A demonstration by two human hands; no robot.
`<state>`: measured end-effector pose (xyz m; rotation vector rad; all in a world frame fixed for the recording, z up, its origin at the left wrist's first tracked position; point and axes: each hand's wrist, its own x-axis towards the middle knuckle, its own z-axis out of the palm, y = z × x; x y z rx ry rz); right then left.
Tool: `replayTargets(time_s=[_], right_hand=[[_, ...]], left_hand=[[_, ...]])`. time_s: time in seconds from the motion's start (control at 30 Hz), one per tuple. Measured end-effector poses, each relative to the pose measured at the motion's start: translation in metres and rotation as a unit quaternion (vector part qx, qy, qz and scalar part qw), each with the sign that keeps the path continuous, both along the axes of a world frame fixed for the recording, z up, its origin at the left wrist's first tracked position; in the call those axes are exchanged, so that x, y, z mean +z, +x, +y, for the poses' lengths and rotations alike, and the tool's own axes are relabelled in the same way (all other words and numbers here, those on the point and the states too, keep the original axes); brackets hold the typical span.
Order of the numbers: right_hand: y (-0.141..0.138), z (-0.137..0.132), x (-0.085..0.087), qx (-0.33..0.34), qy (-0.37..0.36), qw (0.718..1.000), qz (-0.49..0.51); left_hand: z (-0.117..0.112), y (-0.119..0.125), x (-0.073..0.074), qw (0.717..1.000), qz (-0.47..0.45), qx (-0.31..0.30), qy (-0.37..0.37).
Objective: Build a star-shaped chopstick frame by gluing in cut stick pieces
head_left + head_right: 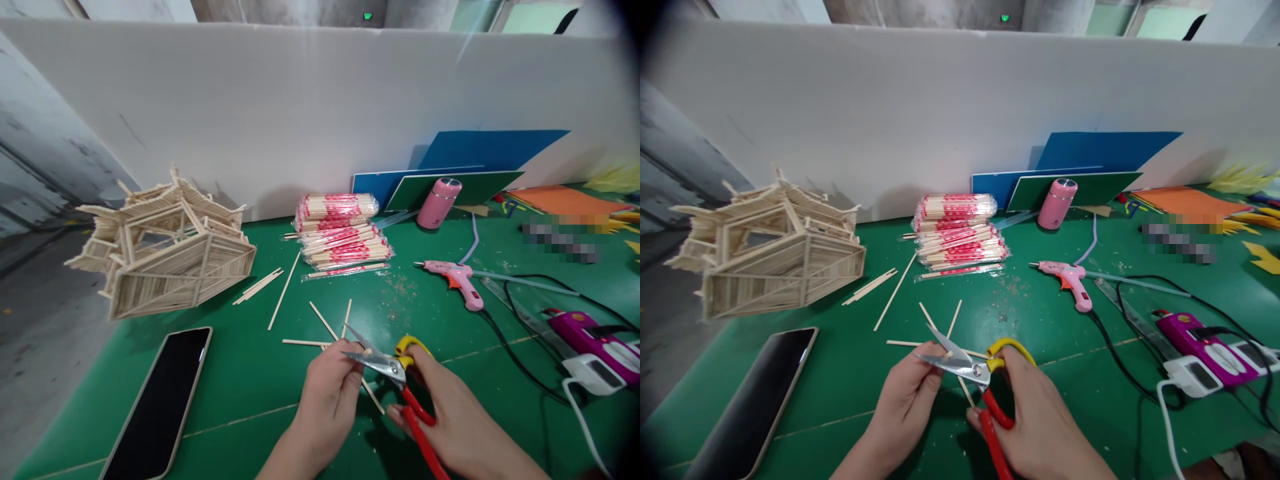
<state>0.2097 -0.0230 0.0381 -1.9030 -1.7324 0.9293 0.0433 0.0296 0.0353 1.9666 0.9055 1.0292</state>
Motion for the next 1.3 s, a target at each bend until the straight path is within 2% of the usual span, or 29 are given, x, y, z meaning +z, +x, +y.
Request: replayTargets(time_s=[0.27, 0.53, 0.77, 0.93, 1.13, 1.3], right_hand=[[0.005, 0.000, -0.002, 0.028, -0.018, 0.998, 0.055], [0.003, -0.005, -0.014, 0.043, -0.027, 0.997, 0.059], [0.006, -0.006, -0.011, 0.015, -0.018, 1.000, 0.006], [0.004, -0.005, -0.008, 0.034, -0.035, 0.999, 0.000], [0.004, -0.002, -0.012, 0.062, -0.058, 0.996, -0.018], [0.006, -0.008, -0.016, 0.034, -0.040, 0.998, -0.031]], left_hand=[[0.001, -0.005, -0.005, 0.993, -0.037, -0.027, -0.112], [0.006, -0.009, 0.002, 0.993, -0.020, -0.030, -0.109], [0.002, -0.010, -0.003, 0.992, -0.026, -0.057, -0.110], [0.001, -0.009, -0.001, 0.992, -0.025, -0.053, -0.114], [0.001, -0.011, -0.004, 0.988, -0.024, -0.057, -0.141], [0.001, -0.014, -0.008, 0.983, -0.010, -0.073, -0.170]])
